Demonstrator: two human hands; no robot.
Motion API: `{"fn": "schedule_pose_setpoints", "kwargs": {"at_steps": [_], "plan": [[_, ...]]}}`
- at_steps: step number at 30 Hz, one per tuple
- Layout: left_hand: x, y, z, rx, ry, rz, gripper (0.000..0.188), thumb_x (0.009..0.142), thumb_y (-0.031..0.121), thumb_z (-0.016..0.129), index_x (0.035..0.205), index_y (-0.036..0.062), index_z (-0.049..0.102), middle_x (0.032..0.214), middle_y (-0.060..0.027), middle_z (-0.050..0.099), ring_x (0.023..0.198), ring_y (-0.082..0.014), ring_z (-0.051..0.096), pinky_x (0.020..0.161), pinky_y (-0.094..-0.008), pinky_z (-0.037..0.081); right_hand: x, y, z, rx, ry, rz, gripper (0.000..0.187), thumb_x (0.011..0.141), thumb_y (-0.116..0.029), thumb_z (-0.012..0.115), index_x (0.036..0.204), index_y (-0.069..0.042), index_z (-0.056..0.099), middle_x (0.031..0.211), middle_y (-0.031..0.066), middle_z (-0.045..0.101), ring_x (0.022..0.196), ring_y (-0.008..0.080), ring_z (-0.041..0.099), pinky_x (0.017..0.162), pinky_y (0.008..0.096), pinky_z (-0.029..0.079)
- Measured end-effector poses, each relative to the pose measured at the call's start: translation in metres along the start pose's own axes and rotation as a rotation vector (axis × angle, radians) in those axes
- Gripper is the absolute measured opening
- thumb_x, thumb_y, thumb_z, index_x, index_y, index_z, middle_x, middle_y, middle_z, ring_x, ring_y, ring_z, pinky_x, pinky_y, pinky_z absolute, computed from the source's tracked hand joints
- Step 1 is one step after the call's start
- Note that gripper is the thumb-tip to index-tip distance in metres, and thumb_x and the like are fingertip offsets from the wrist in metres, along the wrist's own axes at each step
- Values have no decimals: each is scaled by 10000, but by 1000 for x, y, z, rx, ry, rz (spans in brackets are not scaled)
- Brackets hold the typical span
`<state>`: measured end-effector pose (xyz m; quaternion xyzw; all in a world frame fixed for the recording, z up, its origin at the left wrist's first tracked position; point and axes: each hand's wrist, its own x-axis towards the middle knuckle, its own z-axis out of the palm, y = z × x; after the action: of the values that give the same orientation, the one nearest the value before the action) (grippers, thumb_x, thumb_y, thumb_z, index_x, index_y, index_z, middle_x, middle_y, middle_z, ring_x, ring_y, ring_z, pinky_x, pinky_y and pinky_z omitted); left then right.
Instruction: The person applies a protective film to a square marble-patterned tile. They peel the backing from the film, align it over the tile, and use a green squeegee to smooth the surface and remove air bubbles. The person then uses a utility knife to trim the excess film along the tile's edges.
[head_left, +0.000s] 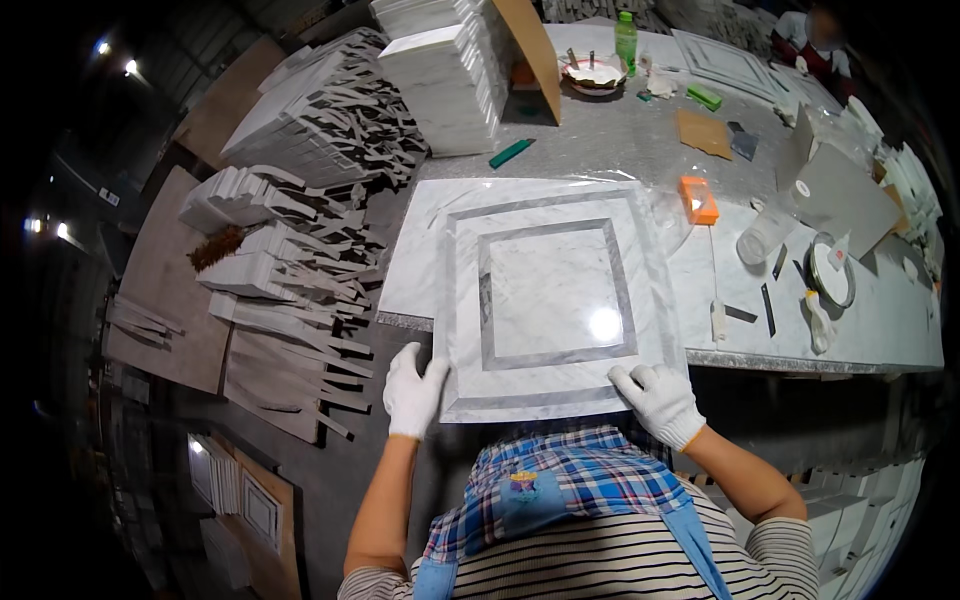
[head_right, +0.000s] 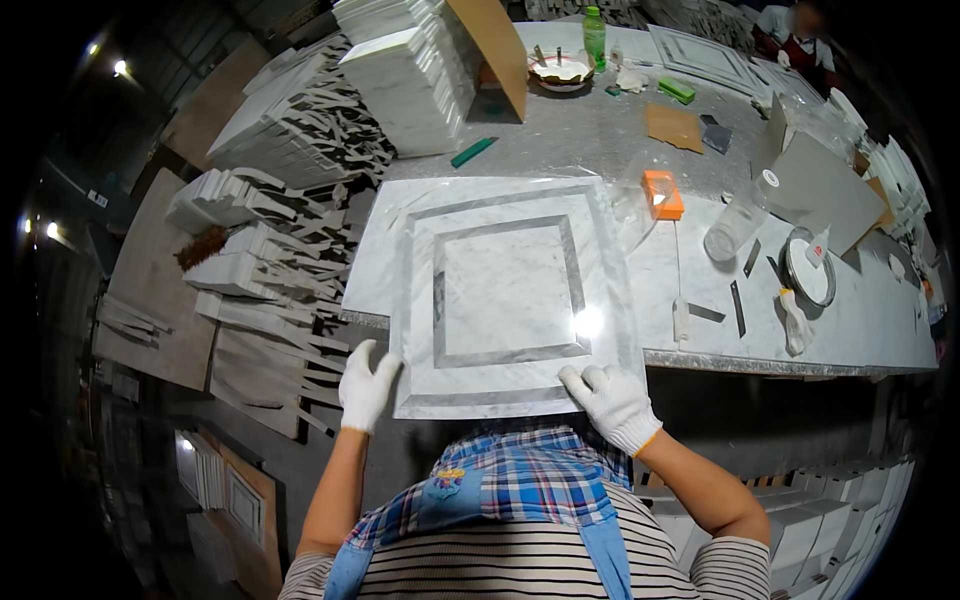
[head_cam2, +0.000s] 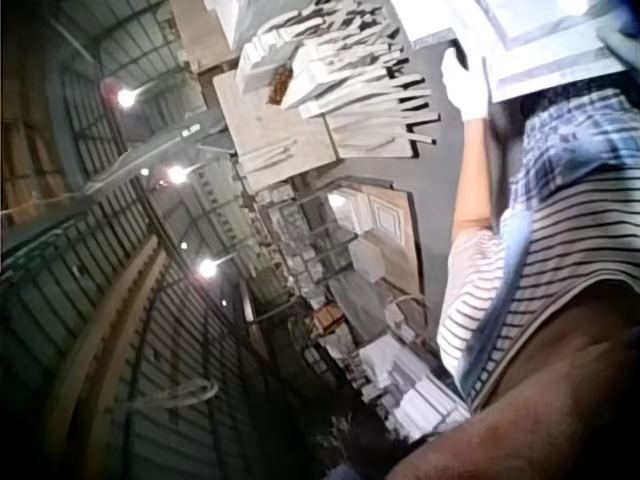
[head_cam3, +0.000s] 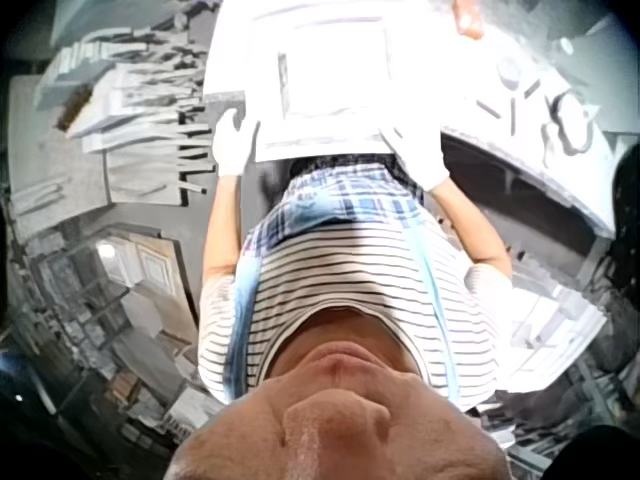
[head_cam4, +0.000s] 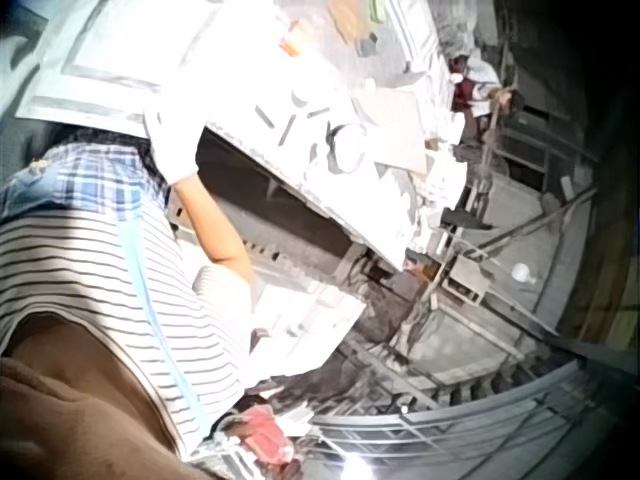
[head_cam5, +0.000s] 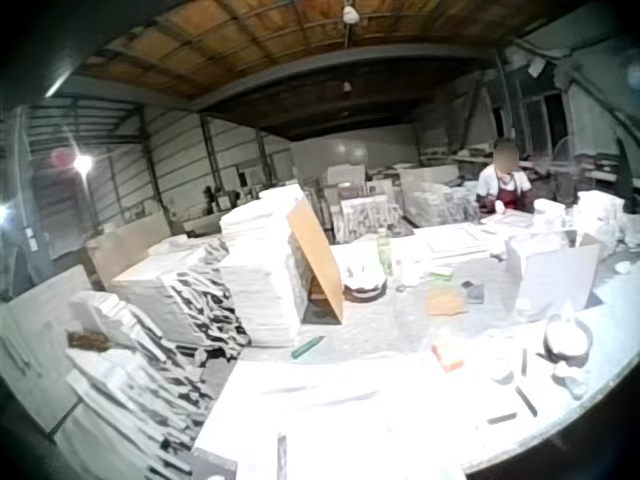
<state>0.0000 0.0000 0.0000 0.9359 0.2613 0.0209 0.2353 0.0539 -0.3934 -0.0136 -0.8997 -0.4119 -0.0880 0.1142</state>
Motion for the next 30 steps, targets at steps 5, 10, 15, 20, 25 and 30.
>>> {"fn": "schedule_pose_setpoints", "kwargs": {"at_steps": [5,10,15,20,25,30], "plan": [[42,-52,54,-728,-316,-274,650,919,468,617,1234,-100,601,1158,-195,686,1049,-263,653,918,-361,497,5,-3,0,3,66,-11,461,781,-78,626,1239,-123,613,851,71,579,691,265,588,581,380,503],[54,-29,56,-947,-278,-387,582,930,436,629,1140,-107,648,1051,-163,701,891,-225,642,801,-369,505,2,-3,2,-15,49,-8,464,782,-72,629,1243,-121,617,847,77,588,685,264,595,572,381,502],[47,-12,54,-625,-140,-344,554,912,471,661,984,-77,695,874,-144,693,795,-199,614,738,-372,491,2,-5,1,-31,46,-27,463,784,-68,618,1245,-108,614,825,82,564,660,264,586,561,377,495],[39,-15,54,-569,-80,-326,550,898,491,676,877,-59,692,782,-132,676,710,-196,584,682,-384,479,3,-10,-2,-63,42,-46,457,794,-63,592,1249,-90,606,806,85,536,670,255,580,567,367,493],[40,-12,54,-520,-81,-168,552,911,495,668,836,-51,684,710,-103,627,653,-169,507,626,-378,450,-4,-3,1,-51,31,-21,465,824,-75,562,1287,-113,580,874,81,549,713,250,589,600,363,501],[51,-30,65,-797,-100,-281,498,906,420,719,927,-76,684,815,-55,636,670,-140,513,611,-339,445,1,7,6,-25,105,-31,417,814,-142,603,1230,-176,619,902,36,588,705,224,587,609,351,497]]}}
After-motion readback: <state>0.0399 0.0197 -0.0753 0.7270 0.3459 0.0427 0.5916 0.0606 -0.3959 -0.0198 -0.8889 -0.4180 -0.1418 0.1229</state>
